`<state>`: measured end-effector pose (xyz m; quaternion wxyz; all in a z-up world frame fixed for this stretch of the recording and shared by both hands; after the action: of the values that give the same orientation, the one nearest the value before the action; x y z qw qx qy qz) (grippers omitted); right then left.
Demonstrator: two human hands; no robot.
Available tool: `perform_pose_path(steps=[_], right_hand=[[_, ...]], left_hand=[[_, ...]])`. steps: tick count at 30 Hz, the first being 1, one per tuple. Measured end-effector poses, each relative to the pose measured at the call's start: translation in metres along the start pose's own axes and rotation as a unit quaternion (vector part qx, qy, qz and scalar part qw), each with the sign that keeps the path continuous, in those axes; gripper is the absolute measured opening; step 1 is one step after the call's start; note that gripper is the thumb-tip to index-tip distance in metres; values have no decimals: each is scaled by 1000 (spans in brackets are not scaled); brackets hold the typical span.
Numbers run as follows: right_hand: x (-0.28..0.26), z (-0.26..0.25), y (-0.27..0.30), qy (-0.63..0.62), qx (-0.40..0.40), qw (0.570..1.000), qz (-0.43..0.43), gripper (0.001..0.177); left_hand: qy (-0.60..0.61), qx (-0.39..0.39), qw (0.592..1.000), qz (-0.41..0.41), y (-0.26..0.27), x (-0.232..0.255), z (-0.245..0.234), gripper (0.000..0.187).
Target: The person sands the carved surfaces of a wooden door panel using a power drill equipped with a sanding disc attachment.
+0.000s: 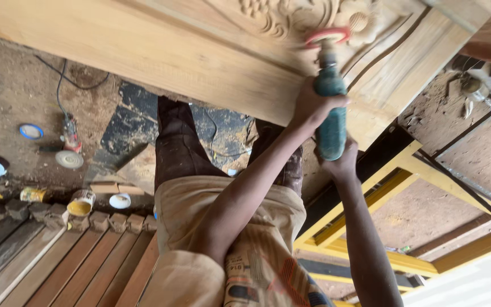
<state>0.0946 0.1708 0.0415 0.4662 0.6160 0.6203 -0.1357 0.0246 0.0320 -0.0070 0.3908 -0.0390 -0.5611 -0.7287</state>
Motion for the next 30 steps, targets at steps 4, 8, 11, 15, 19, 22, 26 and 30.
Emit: perform_pose_path(steps=[4,8,11,15,19,22,26,30], right_hand=[[-6,-6,1,36,0,999,-22,38],[25,-13,0,-147,56,985,76,29],[33,-25,-8,-28,90,995,30,22],[30,-17,-4,-56,106,990,71,26],[15,9,-9,-96,113,977,153,26],[1,29,-13,-83,138,968,191,25],[-31,39,-6,-77,153,978,122,32],[-19,39,-19,-65,172,970,157,32]], left_hand=[[-11,-36,998,51,-7,-1,-3,33],[-36,-50,998,15,-23,3,40,43],[-87,-35,995,-34,-33,18,50,52],[-134,-62,987,-68,-38,28,59,54],[-127,-110,984,-60,-40,27,49,46],[-114,-88,985,-92,-42,28,33,47],[-186,-67,978,-71,-31,40,11,36],[-239,-86,962,-96,-49,47,22,35]])
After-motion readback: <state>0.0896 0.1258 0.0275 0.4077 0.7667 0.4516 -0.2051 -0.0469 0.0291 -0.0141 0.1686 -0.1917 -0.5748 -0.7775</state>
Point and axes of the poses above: each hand's wrist, its own y-axis away from the middle knuckle, its own z-axis out of the palm, x = y × z, the point moved 4 cm from there along -y, towards the middle knuckle, and after that the axes turned 1 degree about z, right-handed, at the moved point
